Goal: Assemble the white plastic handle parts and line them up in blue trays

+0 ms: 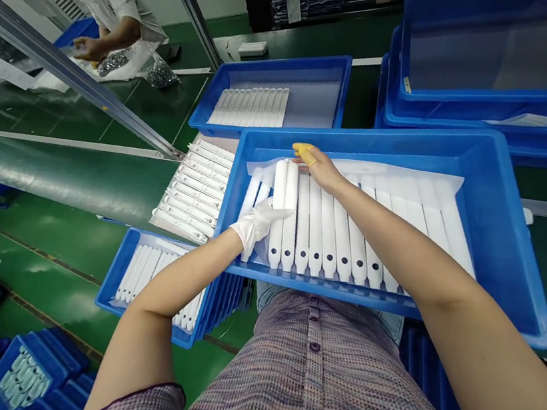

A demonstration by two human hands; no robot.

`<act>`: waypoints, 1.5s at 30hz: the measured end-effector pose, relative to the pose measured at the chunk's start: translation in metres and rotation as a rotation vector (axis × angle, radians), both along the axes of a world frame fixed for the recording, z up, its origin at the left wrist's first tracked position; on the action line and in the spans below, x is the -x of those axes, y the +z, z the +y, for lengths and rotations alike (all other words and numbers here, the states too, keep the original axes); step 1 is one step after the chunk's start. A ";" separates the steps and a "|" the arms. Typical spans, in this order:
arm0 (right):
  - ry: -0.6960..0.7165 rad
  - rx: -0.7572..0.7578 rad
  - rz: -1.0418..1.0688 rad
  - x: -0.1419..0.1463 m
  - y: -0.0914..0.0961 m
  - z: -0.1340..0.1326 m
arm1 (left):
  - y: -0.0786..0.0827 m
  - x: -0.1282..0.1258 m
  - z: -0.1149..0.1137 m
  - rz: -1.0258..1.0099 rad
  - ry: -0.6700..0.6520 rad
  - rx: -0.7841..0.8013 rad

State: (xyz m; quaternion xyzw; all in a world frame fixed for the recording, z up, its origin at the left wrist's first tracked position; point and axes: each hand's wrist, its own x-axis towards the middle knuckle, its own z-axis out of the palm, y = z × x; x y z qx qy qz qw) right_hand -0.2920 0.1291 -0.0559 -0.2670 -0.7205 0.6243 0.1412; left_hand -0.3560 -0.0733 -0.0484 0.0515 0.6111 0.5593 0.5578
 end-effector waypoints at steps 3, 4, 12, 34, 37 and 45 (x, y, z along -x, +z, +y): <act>0.041 0.078 0.020 -0.001 -0.010 0.005 | 0.003 0.008 -0.004 -0.026 0.091 0.033; 0.071 0.039 0.017 -0.002 -0.012 0.006 | 0.004 0.009 -0.005 -0.036 0.110 0.026; 0.097 0.122 -0.033 0.004 -0.004 -0.012 | -0.004 0.005 -0.001 0.092 0.071 -0.163; 0.094 0.943 0.363 -0.016 0.022 -0.038 | 0.006 0.061 -0.018 0.710 0.273 -0.194; 0.218 1.033 0.322 -0.039 0.023 -0.049 | 0.011 0.051 -0.024 1.125 -0.065 0.056; -0.029 0.939 0.284 -0.089 0.037 -0.046 | -0.003 0.024 -0.007 1.123 -0.189 0.499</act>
